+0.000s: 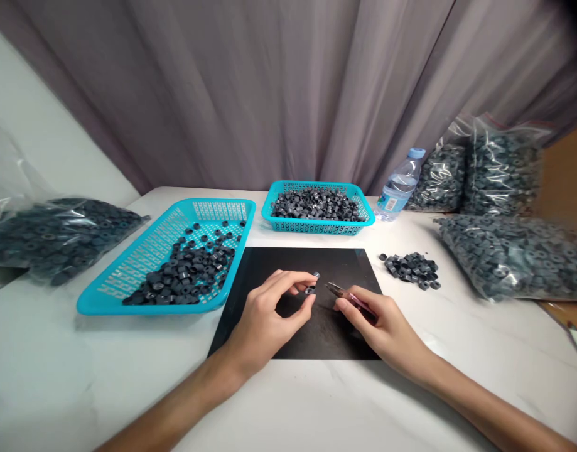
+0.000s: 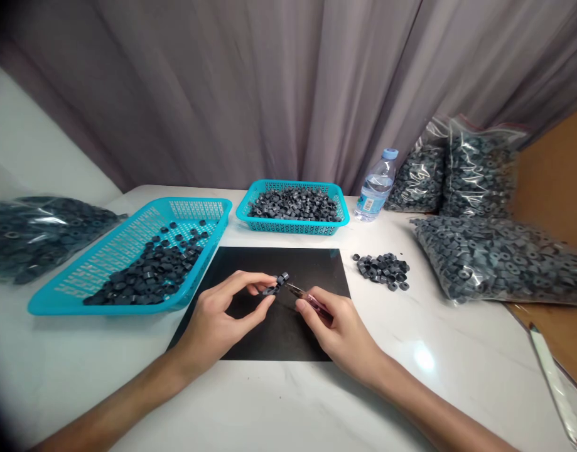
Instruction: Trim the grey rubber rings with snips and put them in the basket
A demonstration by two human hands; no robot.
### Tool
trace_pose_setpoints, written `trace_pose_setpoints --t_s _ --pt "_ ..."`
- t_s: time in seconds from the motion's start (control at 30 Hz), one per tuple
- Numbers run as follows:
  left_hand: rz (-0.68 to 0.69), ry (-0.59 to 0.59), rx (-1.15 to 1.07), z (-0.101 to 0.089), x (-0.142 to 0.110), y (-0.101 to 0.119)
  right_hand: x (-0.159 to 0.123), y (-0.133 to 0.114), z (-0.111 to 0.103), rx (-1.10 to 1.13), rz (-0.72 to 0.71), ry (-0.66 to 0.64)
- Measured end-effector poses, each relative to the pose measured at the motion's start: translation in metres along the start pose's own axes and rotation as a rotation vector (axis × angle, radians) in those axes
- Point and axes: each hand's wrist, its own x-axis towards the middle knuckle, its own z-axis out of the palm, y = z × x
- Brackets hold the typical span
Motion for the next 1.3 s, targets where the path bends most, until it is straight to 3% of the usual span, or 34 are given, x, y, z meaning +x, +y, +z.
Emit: trace_pose_setpoints --t_s 1.3 --pt "-0.091 -0.081 -0.118 0.0004 -0.0015 0.0034 0.0003 -0.0011 -0.0012 0.0 -0.02 -0.003"
